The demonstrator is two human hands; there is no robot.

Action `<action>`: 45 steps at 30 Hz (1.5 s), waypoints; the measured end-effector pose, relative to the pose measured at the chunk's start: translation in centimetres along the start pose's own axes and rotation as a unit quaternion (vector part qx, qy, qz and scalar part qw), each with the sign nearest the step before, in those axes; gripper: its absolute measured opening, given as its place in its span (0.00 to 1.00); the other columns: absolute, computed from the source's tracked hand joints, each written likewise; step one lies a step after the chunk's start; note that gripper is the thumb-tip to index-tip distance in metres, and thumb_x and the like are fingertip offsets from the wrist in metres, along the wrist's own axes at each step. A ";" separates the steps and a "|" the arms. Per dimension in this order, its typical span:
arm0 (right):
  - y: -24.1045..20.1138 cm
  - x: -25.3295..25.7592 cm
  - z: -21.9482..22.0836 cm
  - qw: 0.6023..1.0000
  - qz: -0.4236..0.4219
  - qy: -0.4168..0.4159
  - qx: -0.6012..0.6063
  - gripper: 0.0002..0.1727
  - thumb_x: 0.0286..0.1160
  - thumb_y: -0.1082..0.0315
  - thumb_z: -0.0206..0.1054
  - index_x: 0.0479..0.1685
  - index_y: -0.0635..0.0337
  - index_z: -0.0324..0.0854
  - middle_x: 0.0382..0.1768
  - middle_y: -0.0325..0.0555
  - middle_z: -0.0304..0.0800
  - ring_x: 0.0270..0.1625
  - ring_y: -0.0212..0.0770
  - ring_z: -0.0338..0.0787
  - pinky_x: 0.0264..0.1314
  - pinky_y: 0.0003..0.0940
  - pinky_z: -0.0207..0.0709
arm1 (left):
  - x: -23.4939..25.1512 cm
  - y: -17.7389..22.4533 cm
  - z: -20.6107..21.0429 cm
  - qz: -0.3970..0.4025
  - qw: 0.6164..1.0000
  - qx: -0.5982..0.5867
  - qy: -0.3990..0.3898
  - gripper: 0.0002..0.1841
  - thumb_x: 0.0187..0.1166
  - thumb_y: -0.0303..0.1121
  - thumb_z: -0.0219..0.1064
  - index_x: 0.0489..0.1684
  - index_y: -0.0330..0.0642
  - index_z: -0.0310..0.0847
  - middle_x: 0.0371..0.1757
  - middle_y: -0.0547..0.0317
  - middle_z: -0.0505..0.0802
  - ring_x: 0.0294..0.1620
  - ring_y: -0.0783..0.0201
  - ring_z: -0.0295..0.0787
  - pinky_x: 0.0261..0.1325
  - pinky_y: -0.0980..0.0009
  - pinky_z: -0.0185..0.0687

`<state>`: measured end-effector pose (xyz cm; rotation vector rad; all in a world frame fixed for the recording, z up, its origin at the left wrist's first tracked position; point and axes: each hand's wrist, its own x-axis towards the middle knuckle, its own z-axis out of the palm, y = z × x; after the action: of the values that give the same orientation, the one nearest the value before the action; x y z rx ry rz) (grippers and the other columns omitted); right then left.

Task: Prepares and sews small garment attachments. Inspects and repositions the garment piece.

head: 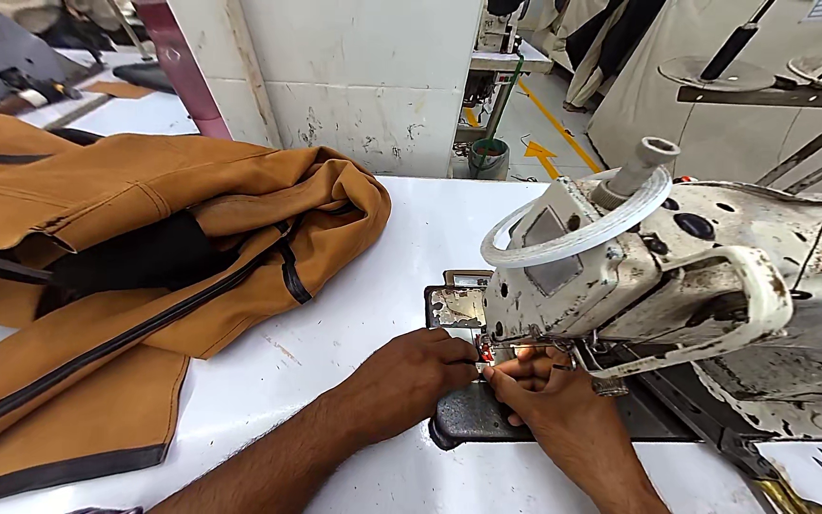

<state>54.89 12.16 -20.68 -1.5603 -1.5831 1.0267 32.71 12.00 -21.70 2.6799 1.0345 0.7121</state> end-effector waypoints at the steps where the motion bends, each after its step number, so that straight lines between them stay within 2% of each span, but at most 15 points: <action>1: 0.0 -0.1 0.0 1.000 0.003 0.000 -0.001 0.12 0.62 0.62 0.83 0.38 0.52 0.85 0.30 0.35 0.97 0.25 0.35 0.95 0.21 0.28 0.89 | 0.0 0.0 -0.1 0.003 1.000 -0.005 -0.002 0.16 0.82 0.23 0.58 0.54 0.48 0.93 0.60 0.64 0.93 0.62 0.65 0.87 0.66 0.70 0.82; 10: -0.4 0.5 -0.2 1.000 0.025 -0.017 -0.007 0.11 0.65 0.62 0.81 0.38 0.53 0.85 0.28 0.36 0.96 0.25 0.36 0.95 0.25 0.30 0.91 | 0.1 0.0 -0.1 0.004 1.000 -0.011 -0.004 0.17 0.81 0.22 0.58 0.54 0.47 0.93 0.58 0.63 0.93 0.62 0.65 0.87 0.67 0.70 0.82; 15: -0.7 0.9 -0.3 0.999 0.029 -0.038 -0.024 0.09 0.65 0.64 0.80 0.36 0.55 0.86 0.26 0.36 0.95 0.25 0.35 0.95 0.27 0.29 0.92 | 0.0 -0.1 0.0 0.007 1.000 -0.010 -0.009 0.19 0.82 0.21 0.56 0.62 0.47 0.91 0.65 0.63 0.92 0.65 0.64 0.87 0.69 0.70 0.80; 18: -0.5 0.8 -0.4 0.999 0.030 -0.039 -0.023 0.13 0.64 0.61 0.83 0.38 0.54 0.85 0.27 0.37 0.95 0.24 0.36 0.94 0.26 0.30 0.92 | 0.0 0.0 0.1 0.006 1.000 0.000 -0.021 0.20 0.81 0.21 0.56 0.63 0.47 0.90 0.65 0.64 0.92 0.66 0.64 0.85 0.71 0.70 0.79; 20: 0.2 0.5 -1.0 0.998 -0.006 -0.032 -0.047 0.14 0.66 0.54 0.81 0.41 0.50 0.87 0.28 0.34 0.95 0.25 0.34 0.93 0.25 0.29 0.90 | 0.0 0.0 0.1 0.006 1.000 0.000 -0.021 0.19 0.81 0.21 0.57 0.62 0.46 0.90 0.64 0.64 0.92 0.66 0.64 0.86 0.71 0.71 0.79; 22: 1.4 0.2 -1.6 0.986 -0.095 0.002 -0.133 0.12 0.70 0.48 0.72 0.45 0.41 0.88 0.29 0.24 0.91 0.26 0.25 0.89 0.24 0.22 0.84 | 0.0 0.0 0.1 0.005 1.000 -0.002 -0.018 0.19 0.82 0.21 0.57 0.61 0.45 0.91 0.64 0.63 0.92 0.67 0.64 0.85 0.72 0.70 0.78; 24: 2.4 -0.1 -2.2 0.963 -0.183 0.027 -0.198 0.12 0.73 0.48 0.65 0.46 0.37 0.91 0.32 0.20 0.90 0.26 0.19 0.84 0.25 0.19 0.78 | 0.0 0.0 0.2 0.006 1.000 0.002 -0.015 0.18 0.81 0.20 0.58 0.60 0.45 0.91 0.64 0.64 0.92 0.66 0.64 0.86 0.71 0.70 0.79; 26: 3.3 -0.3 -2.4 0.940 -0.255 0.036 -0.226 0.14 0.76 0.52 0.61 0.45 0.38 0.94 0.39 0.23 0.91 0.31 0.17 0.83 0.31 0.18 0.78 | 0.0 0.0 0.2 0.007 1.000 0.008 -0.016 0.18 0.80 0.20 0.59 0.59 0.46 0.91 0.64 0.64 0.92 0.65 0.65 0.86 0.70 0.70 0.79; 28: 4.1 -0.4 -2.3 0.922 -0.308 0.041 -0.231 0.16 0.78 0.58 0.59 0.47 0.41 0.96 0.46 0.30 0.94 0.41 0.20 0.87 0.40 0.19 0.82 | 0.0 0.1 0.2 0.007 1.000 0.010 -0.016 0.18 0.79 0.20 0.59 0.59 0.46 0.92 0.64 0.64 0.92 0.65 0.65 0.86 0.70 0.71 0.79; 30: 4.4 -0.5 -2.0 0.908 -0.343 0.043 -0.235 0.18 0.77 0.62 0.58 0.51 0.42 0.96 0.49 0.35 0.94 0.48 0.25 0.90 0.46 0.21 0.84 | -0.1 0.1 0.2 0.009 1.000 0.011 -0.011 0.18 0.79 0.21 0.59 0.59 0.46 0.92 0.64 0.63 0.92 0.65 0.65 0.86 0.70 0.70 0.79; 35: 4.5 -0.6 -1.3 0.890 -0.368 0.038 -0.268 0.20 0.76 0.64 0.57 0.56 0.42 0.95 0.52 0.39 0.94 0.56 0.36 0.90 0.57 0.30 0.84 | -0.1 0.0 0.1 0.013 1.000 0.017 -0.005 0.18 0.79 0.22 0.59 0.58 0.47 0.93 0.65 0.66 0.92 0.66 0.66 0.86 0.70 0.70 0.80; 37: 4.5 -0.7 -1.2 0.886 -0.367 0.035 -0.280 0.20 0.76 0.64 0.57 0.56 0.43 0.95 0.53 0.40 0.94 0.59 0.37 0.90 0.59 0.30 0.84 | -0.1 0.0 0.2 0.016 1.000 0.017 -0.001 0.19 0.78 0.22 0.59 0.58 0.48 0.93 0.65 0.66 0.92 0.66 0.66 0.86 0.70 0.70 0.80; 39: 4.4 -0.9 -1.1 0.886 -0.365 0.033 -0.284 0.20 0.77 0.64 0.57 0.56 0.44 0.95 0.53 0.40 0.93 0.59 0.38 0.89 0.58 0.29 0.84 | -0.1 0.0 0.1 0.017 1.000 0.019 0.001 0.19 0.78 0.23 0.58 0.58 0.48 0.93 0.65 0.66 0.92 0.66 0.66 0.86 0.69 0.70 0.81; 45: 4.3 -0.9 -1.1 0.887 -0.360 0.029 -0.286 0.20 0.77 0.65 0.57 0.58 0.44 0.94 0.52 0.41 0.93 0.52 0.37 0.90 0.46 0.27 0.84 | -0.2 0.0 0.0 0.019 0.999 0.030 0.008 0.19 0.77 0.24 0.57 0.56 0.49 0.94 0.60 0.68 0.93 0.62 0.67 0.87 0.66 0.71 0.82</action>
<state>57.85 11.20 -23.92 -1.1241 -2.2904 0.0965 32.61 11.87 -21.79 2.7562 1.0268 0.7225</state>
